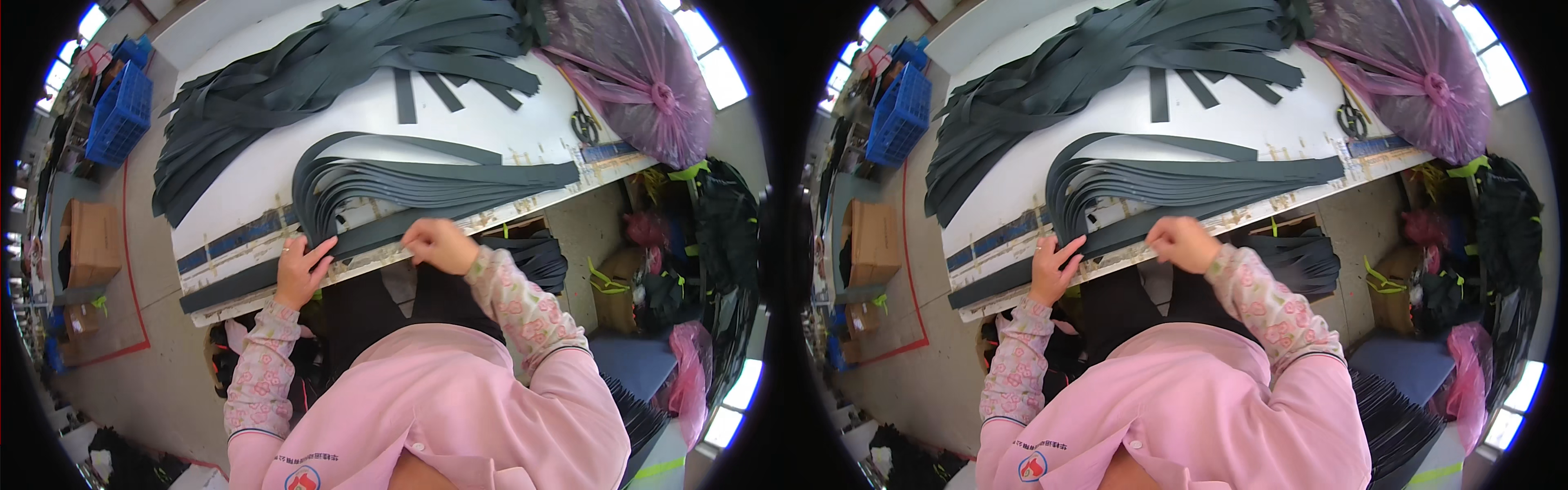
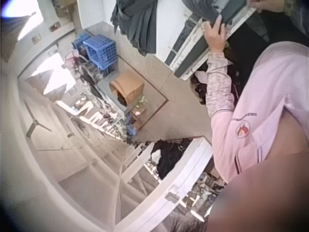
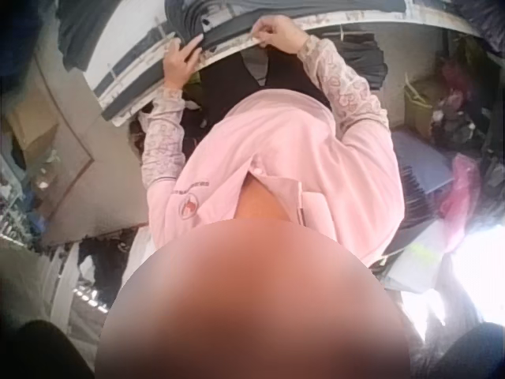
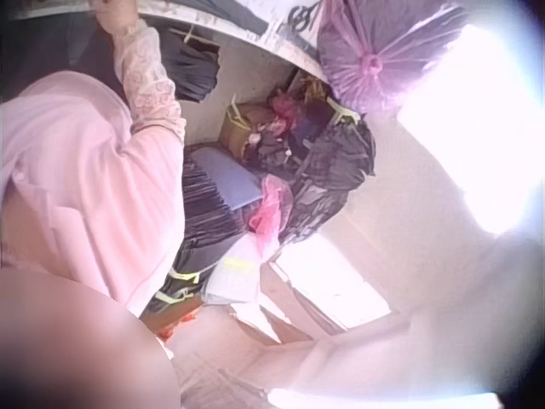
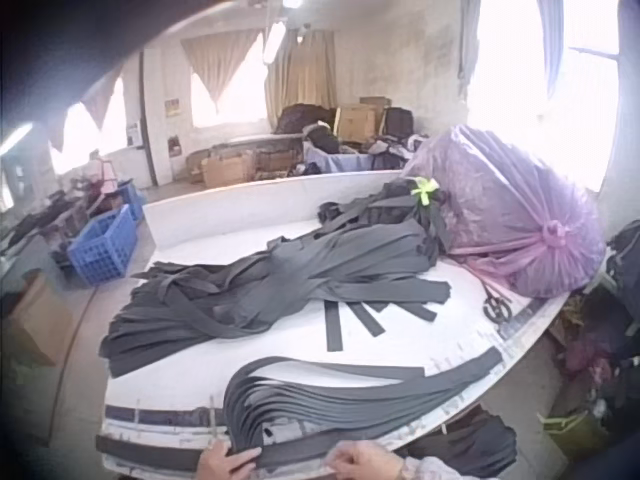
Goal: The recorder is seen picking up multiple black straps and aligning them together.
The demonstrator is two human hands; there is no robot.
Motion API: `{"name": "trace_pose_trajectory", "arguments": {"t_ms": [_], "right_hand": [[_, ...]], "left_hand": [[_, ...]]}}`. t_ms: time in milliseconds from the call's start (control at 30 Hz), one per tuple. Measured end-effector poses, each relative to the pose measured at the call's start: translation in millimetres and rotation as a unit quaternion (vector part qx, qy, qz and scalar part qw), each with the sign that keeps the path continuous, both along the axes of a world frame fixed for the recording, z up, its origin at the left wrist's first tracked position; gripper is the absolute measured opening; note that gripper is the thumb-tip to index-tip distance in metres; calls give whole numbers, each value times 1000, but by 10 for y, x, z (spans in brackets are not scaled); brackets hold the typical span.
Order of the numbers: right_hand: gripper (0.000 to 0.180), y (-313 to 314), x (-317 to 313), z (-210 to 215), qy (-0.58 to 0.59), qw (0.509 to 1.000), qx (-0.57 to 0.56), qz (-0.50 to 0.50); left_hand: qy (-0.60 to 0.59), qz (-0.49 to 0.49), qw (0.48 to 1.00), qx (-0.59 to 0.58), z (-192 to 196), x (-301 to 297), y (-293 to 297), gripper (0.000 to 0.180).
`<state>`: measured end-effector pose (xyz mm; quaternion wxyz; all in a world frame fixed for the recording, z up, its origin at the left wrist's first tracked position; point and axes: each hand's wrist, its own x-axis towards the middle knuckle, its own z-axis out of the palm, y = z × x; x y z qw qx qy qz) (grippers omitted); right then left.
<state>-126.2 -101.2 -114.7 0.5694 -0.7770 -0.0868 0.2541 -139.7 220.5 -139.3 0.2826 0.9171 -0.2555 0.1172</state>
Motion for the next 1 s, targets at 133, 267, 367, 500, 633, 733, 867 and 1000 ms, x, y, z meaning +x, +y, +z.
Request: {"name": "trace_pose_trajectory", "arguments": {"t_ms": [133,267,367,500,633,733,867,1000], "right_hand": [[30,492,55,1,-2,988,-33,150],[29,790,260,-23,-354,914,-196,-36],[17,970,263,-86,-204,978,-32,17],[9,1036,121,-277,-212,976,-39,-16],[7,1199,28,-207,-204,975,-84,16],[6,1281,-8,-300,-222,967,-121,24],[5,1360,-41,-278,-243,961,-128,3],[6,1383,-47,-314,-251,959,-130,-14]], "left_hand": [[12,11,1000,-8,-50,-51,40,45],[-9,7,1000,9,-43,-52,71,47],[-17,12,1000,2,-14,-57,71,46],[-1,-1,1000,5,-3,10,-17,50],[11,-6,1000,-27,-57,-3,28,54],[12,2,999,-36,-60,-40,66,54],[-6,5,999,-38,-87,-49,84,53],[-11,4,999,-36,-102,-36,78,52]]}}
